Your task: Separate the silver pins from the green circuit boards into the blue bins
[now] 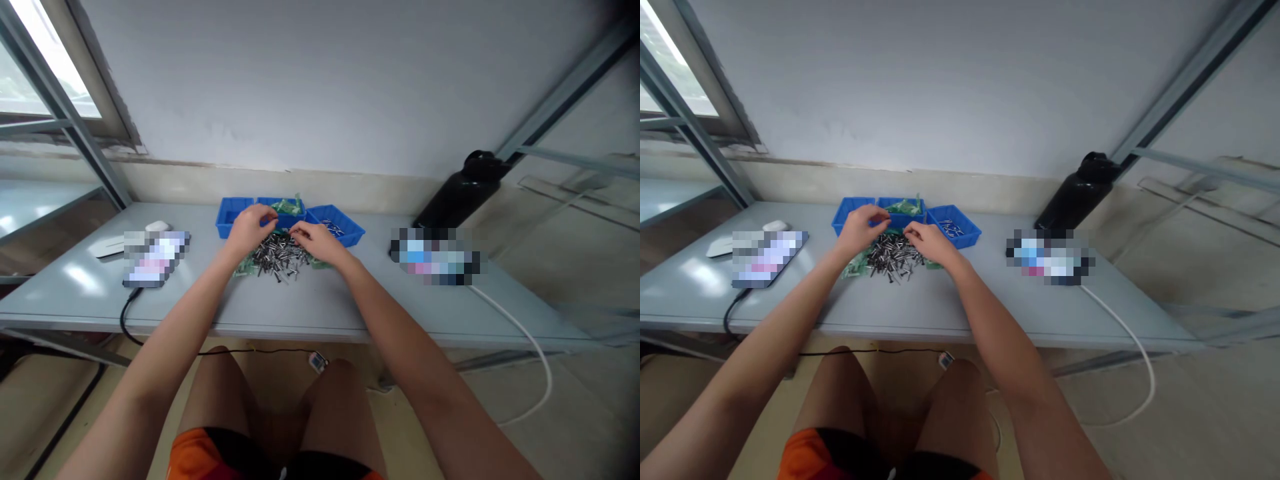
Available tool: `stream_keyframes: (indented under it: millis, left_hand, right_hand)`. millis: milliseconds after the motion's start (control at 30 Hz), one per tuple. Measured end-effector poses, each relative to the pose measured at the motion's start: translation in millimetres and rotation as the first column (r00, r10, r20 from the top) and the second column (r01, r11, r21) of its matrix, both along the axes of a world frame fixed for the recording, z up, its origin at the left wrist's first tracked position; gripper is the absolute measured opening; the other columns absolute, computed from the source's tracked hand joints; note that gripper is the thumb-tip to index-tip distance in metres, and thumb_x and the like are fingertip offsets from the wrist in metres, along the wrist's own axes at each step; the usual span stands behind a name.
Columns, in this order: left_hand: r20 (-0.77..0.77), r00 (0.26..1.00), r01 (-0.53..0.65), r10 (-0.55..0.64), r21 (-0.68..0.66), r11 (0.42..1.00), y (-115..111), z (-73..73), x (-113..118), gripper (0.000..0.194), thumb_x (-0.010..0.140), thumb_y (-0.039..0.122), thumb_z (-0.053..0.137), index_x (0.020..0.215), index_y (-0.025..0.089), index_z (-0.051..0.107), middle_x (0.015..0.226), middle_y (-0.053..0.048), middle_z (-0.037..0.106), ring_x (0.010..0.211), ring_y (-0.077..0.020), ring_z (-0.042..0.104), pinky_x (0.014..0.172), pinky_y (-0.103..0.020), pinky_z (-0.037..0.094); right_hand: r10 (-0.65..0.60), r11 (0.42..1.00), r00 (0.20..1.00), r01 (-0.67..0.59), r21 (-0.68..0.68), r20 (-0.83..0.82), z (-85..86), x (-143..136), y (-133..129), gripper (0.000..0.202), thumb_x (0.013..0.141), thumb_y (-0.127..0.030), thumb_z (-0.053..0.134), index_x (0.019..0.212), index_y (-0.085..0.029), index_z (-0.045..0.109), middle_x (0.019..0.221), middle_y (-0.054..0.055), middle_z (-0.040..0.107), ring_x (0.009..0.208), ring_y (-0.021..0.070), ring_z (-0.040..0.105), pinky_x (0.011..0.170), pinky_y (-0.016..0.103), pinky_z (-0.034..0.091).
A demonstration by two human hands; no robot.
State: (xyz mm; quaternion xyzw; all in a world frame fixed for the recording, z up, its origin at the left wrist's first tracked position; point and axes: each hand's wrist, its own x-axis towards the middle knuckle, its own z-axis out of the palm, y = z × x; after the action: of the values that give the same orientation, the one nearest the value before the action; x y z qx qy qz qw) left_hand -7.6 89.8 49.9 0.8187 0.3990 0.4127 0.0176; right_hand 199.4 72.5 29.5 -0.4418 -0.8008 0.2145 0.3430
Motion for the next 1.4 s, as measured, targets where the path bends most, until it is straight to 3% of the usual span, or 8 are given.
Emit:
stream_keyframes:
  millis: [167,267,333,467,633,967,1167,1400]
  left_hand:
    - [-0.043,0.914,-0.401,0.403,0.044,0.915,18,-10.1,-29,0.01,0.081,0.017,0.061,0.089,0.019,0.066,0.092,-0.011,0.066,0.095,-0.0297,0.057,0.088,-0.047,0.043]
    - [-0.141,0.877,-0.472,0.46,-0.069,0.879,17,-9.4,-35,0.022,0.085,0.026,0.058,0.104,0.017,0.066,0.103,-0.015,0.063,0.104,-0.0316,0.054,0.091,-0.046,0.042]
    - [-0.2,0.901,-0.408,0.384,-0.094,0.908,14,-6.6,-32,0.024,0.087,0.028,0.055,0.105,0.017,0.066,0.103,-0.013,0.063,0.104,-0.0288,0.055,0.092,-0.042,0.042]
    - [-0.321,0.945,-0.114,0.06,-0.153,0.982,3,-2.6,-10,0.021,0.087,0.025,0.054,0.102,0.017,0.068,0.099,-0.007,0.067,0.095,-0.0222,0.059,0.086,-0.033,0.045]
    - [-0.459,0.871,0.074,-0.176,-0.231,0.97,-10,-5.5,15,0.022,0.084,0.02,0.055,0.098,0.018,0.071,0.099,-0.008,0.068,0.091,-0.0217,0.062,0.08,-0.03,0.045]
    - [-0.404,0.858,0.14,-0.317,-0.409,0.901,-4,-7.7,5,0.02,0.078,0.02,0.056,0.084,0.019,0.075,0.085,-0.005,0.073,0.077,-0.0169,0.063,0.068,-0.025,0.042]
    - [-0.297,0.804,0.264,-0.514,-0.598,0.757,-23,10.7,9,0.025,0.07,0.039,0.071,0.083,0.018,0.075,0.075,-0.003,0.07,0.064,-0.0135,0.059,0.057,-0.023,0.039]
    - [-0.338,0.766,0.23,-0.547,-0.65,0.724,-24,1.7,17,0.012,0.07,0.025,0.069,0.079,0.019,0.075,0.069,0.0,0.067,0.059,-0.0117,0.056,0.057,-0.023,0.038]
  right_hand:
    - [-0.039,0.999,0.996,0.038,0.019,0.076,5.8,1,-5,0.02,0.088,-0.031,0.049,0.092,-0.019,0.065,0.07,0.002,0.064,0.061,0.0138,0.054,0.061,0.026,0.039]
    - [-0.038,0.999,0.994,0.038,0.008,0.103,7.6,1,-6,0.02,0.087,-0.029,0.051,0.094,-0.018,0.066,0.076,0.003,0.066,0.067,0.0138,0.057,0.064,0.026,0.04]
    - [-0.052,0.999,0.987,0.049,0.024,0.153,6.6,1,-5,0.018,0.086,-0.026,0.054,0.094,-0.017,0.067,0.082,0.004,0.068,0.073,0.0143,0.059,0.068,0.026,0.042]
    - [-0.01,1.0,0.934,0.001,0.027,0.357,1.1,2,2,0.013,0.083,-0.026,0.062,0.087,-0.018,0.071,0.087,0.006,0.069,0.08,0.0174,0.061,0.074,0.028,0.044]
    - [0.016,1.0,0.891,-0.009,-0.016,0.454,-2.2,1,5,0.015,0.084,-0.02,0.059,0.089,-0.019,0.073,0.094,0.008,0.071,0.088,0.0207,0.063,0.078,0.03,0.044]
    - [-0.051,0.998,0.852,0.029,0.05,0.521,-3.8,-3,3,0.019,0.084,-0.018,0.053,0.086,-0.019,0.072,0.091,0.008,0.07,0.084,0.0198,0.061,0.071,0.028,0.041]
    - [-0.067,0.998,0.852,0.05,0.048,0.519,-2.6,-2,3,0.018,0.084,-0.019,0.051,0.081,-0.018,0.069,0.088,0.007,0.068,0.081,0.0172,0.06,0.068,0.025,0.039]
    - [-0.186,0.979,0.844,0.203,0.022,0.502,13.1,8,-4,0.017,0.085,-0.019,0.05,0.087,-0.017,0.067,0.087,0.008,0.07,0.083,0.0195,0.062,0.071,0.027,0.041]
